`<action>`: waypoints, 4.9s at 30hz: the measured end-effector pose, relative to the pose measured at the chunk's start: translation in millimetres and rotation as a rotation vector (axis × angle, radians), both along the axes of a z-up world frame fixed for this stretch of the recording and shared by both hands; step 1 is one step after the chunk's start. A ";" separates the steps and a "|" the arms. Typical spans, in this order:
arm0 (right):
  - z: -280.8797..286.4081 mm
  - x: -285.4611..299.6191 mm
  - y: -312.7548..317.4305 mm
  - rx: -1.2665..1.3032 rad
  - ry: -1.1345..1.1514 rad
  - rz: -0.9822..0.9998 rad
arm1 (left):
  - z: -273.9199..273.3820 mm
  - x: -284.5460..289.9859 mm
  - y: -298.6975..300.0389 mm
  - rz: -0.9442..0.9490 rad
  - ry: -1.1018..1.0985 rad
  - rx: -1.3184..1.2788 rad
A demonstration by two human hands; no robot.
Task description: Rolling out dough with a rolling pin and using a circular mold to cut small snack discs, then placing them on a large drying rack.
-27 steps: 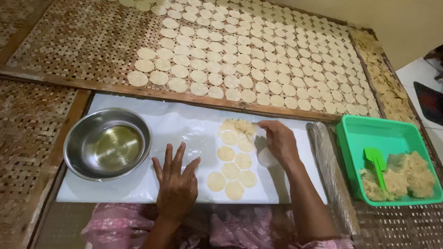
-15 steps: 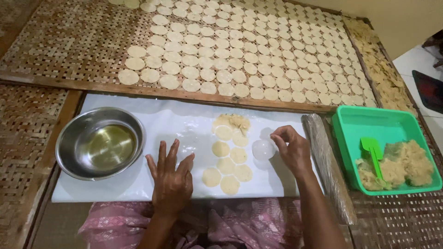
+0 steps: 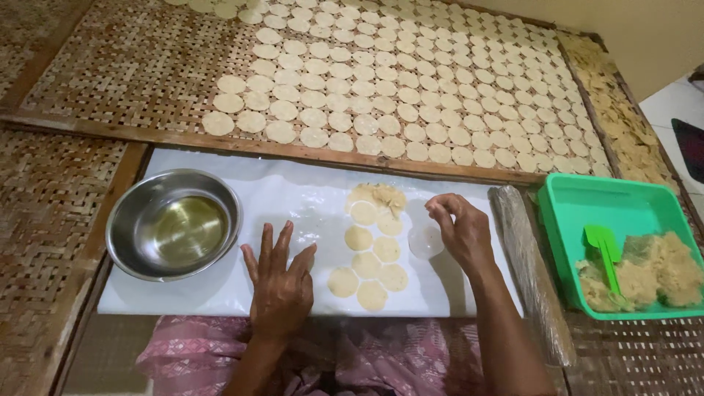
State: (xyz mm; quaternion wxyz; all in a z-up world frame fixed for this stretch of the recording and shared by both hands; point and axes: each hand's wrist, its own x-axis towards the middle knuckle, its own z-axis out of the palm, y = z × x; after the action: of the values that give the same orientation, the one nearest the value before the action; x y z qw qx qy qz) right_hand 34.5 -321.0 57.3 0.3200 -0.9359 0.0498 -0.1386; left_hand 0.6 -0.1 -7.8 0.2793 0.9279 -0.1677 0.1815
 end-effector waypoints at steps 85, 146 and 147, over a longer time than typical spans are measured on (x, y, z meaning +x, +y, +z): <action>13.4 68.6 269.4 -0.719 -0.138 0.846 | -16.8 2.4 -4.8 -0.023 -0.054 -0.054; 18.1 -22.8 5.2 -0.053 0.196 0.087 | 120.8 -1.4 -24.2 -0.008 -0.127 -0.338; 22.1 -20.5 4.0 -0.050 0.204 0.031 | 134.6 4.0 -27.9 -0.053 -0.123 -0.387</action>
State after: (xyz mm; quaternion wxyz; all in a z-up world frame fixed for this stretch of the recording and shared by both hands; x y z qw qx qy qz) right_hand 13.9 -317.0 79.4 0.2920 -0.9535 0.0641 -0.0389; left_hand 4.5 -28.0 126.8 0.4463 0.8393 -0.1708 0.2594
